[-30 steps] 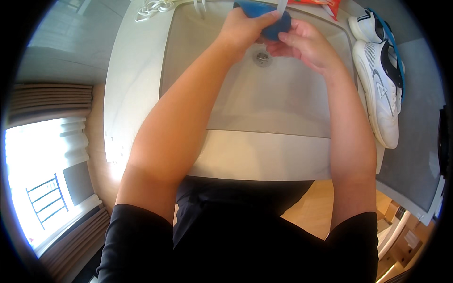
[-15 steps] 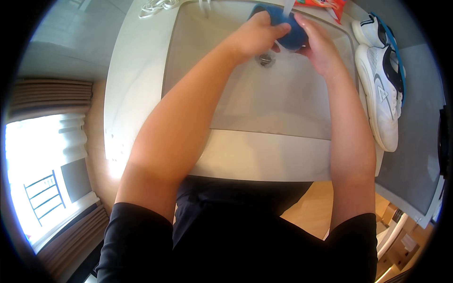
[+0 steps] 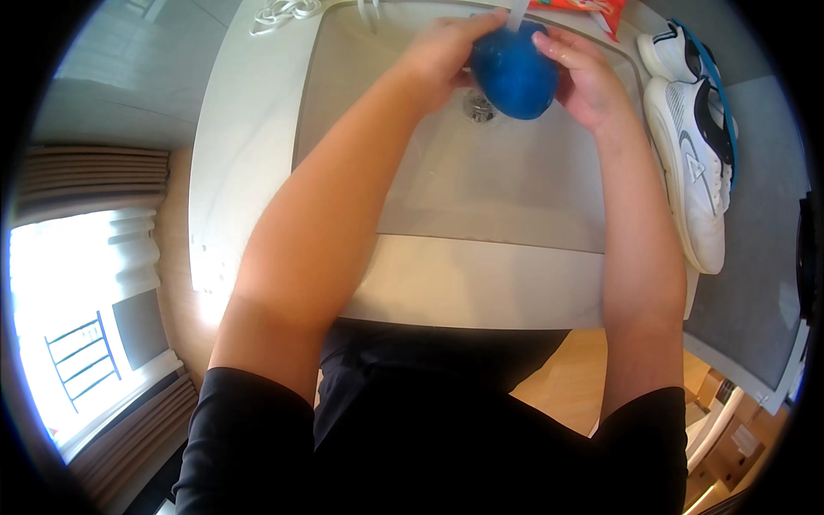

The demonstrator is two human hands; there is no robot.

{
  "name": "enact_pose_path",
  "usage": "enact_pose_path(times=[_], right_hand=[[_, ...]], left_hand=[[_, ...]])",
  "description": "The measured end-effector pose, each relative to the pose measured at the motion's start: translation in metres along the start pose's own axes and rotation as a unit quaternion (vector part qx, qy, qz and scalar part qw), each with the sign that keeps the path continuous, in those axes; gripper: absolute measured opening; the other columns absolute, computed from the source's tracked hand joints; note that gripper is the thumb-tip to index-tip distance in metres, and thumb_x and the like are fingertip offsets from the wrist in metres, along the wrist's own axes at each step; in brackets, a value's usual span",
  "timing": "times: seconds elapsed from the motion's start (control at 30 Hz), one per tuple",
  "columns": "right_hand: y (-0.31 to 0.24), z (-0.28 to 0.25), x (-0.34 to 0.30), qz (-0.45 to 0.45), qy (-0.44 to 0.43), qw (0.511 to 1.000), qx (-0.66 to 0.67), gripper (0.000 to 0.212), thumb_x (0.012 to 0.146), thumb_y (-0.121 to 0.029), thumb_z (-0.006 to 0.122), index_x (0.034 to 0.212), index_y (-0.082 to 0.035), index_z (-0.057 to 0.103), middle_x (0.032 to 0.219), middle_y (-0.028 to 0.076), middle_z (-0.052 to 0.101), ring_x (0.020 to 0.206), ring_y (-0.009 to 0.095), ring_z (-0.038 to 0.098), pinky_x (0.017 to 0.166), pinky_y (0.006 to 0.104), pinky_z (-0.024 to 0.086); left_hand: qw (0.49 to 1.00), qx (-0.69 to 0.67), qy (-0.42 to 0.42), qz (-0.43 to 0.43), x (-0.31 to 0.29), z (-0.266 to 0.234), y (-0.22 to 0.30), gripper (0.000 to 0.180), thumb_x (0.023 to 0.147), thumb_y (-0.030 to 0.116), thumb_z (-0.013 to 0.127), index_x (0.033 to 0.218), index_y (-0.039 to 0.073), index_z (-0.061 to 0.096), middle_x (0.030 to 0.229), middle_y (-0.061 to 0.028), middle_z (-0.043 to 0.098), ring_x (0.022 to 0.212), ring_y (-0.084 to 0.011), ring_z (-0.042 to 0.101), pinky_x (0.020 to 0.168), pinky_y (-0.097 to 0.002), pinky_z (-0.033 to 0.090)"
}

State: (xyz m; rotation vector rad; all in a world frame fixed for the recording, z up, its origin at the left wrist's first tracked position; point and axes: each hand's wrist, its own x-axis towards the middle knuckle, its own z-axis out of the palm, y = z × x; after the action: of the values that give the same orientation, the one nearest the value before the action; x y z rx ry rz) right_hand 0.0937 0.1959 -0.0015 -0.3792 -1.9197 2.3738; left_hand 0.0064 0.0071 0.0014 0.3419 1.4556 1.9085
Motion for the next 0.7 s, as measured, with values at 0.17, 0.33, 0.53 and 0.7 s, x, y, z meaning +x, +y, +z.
enact_pose_path(times=[0.17, 0.33, 0.53, 0.7], right_hand=[[0.002, 0.0, -0.002, 0.01, -0.045, 0.996, -0.078, 0.044, 0.088, -0.032, 0.072, 0.121, -0.007, 0.058, 0.106, 0.005, 0.062, 0.099, 0.019, 0.059, 0.089, 0.0376, 0.049], [-0.005, 0.014, -0.009, 0.06, 0.045, 0.997, -0.033, 0.049, 0.088, -0.038, 0.071, 0.122, -0.005, 0.057, 0.107, 0.006, 0.062, 0.099, 0.019, 0.06, 0.086, 0.0371, 0.051], [0.004, 0.008, -0.001, -0.007, 0.096, 0.982, -0.161, 0.038, 0.089, -0.037, 0.07, 0.107, -0.004, 0.065, 0.096, 0.005, 0.066, 0.087, 0.014, 0.061, 0.08, 0.0291, 0.05], [0.009, 0.004, 0.003, -0.098, 0.073, 0.978, -0.169, 0.028, 0.088, -0.03, 0.07, 0.1, -0.005, 0.067, 0.09, 0.002, 0.066, 0.081, 0.011, 0.06, 0.077, 0.0265, 0.05]], left_hand=[[0.999, 0.02, 0.047, 0.001, 0.0, -0.003, -0.001, 0.064, 0.088, 0.034, 0.073, 0.129, -0.011, 0.049, 0.121, -0.0187, 0.058, 0.112, -0.029, 0.058, 0.097, -0.0428, 0.049], [0.998, 0.068, -0.007, -0.005, 0.008, -0.01, -0.004, 0.054, 0.094, 0.026, 0.067, 0.127, -0.013, 0.049, 0.119, -0.0189, 0.06, 0.106, -0.0278, 0.061, 0.097, -0.0422, 0.05], [0.996, -0.001, -0.085, -0.026, 0.015, -0.01, -0.014, 0.043, 0.098, 0.018, 0.058, 0.127, -0.013, 0.049, 0.119, -0.0192, 0.06, 0.104, -0.03, 0.064, 0.096, -0.045, 0.053], [0.999, -0.004, -0.022, -0.049, 0.003, 0.0, -0.004, 0.034, 0.095, 0.011, 0.059, 0.12, -0.012, 0.054, 0.113, -0.0209, 0.062, 0.099, -0.0319, 0.066, 0.083, -0.0429, 0.058]])
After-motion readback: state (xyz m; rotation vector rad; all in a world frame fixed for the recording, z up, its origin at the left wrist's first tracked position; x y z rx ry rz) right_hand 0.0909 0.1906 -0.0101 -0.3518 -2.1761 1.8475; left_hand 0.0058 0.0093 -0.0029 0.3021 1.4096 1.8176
